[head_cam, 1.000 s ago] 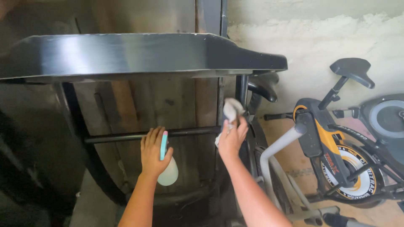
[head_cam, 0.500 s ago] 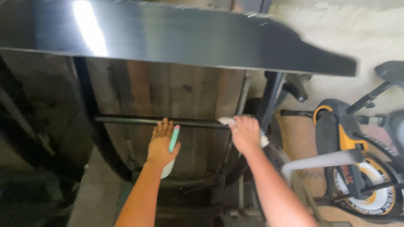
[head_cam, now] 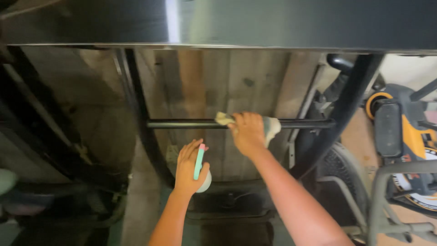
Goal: Cleaning and sanitizing various gym machines, including a treadmill and elliptical, using a spray bottle and a cloth.
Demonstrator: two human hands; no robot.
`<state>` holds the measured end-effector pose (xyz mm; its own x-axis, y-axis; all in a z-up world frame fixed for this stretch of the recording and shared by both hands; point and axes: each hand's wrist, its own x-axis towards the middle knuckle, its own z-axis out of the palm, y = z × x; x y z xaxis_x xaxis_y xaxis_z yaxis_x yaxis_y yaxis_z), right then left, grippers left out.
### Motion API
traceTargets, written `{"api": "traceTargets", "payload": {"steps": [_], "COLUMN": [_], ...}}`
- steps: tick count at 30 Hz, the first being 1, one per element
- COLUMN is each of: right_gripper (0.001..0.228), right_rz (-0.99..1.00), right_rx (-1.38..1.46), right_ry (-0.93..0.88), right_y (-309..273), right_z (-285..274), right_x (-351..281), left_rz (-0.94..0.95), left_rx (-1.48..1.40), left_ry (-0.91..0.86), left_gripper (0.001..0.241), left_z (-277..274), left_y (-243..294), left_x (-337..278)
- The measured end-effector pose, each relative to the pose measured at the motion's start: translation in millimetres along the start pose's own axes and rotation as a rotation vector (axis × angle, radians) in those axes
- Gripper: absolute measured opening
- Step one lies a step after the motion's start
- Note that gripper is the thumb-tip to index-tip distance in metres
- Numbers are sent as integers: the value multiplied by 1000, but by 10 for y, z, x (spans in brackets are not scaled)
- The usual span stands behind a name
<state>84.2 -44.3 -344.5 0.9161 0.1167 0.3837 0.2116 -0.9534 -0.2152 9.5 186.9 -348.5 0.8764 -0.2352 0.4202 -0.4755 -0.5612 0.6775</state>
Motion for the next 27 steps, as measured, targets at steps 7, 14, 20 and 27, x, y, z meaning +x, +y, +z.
{"api": "traceTargets", "payload": {"steps": [7, 14, 20, 27], "right_gripper": [56, 82, 89, 84], "right_rz": [-157, -313, -277, -247], "right_rx": [68, 87, 208, 91], "right_ry": [-46, -255, -206, -47], "right_y": [-1550, -1844, -1308, -137], "right_z": [559, 711, 131, -265], "right_x": [472, 618, 418, 52], "left_rz": [-78, -103, 1, 78], "left_rx": [70, 48, -2, 15], "left_ry": [74, 131, 83, -36], "left_gripper": [42, 39, 40, 47], "left_z": [-521, -736, -540, 51], "left_y": [-325, -354, -128, 285], "left_x": [-225, -262, 24, 497]}}
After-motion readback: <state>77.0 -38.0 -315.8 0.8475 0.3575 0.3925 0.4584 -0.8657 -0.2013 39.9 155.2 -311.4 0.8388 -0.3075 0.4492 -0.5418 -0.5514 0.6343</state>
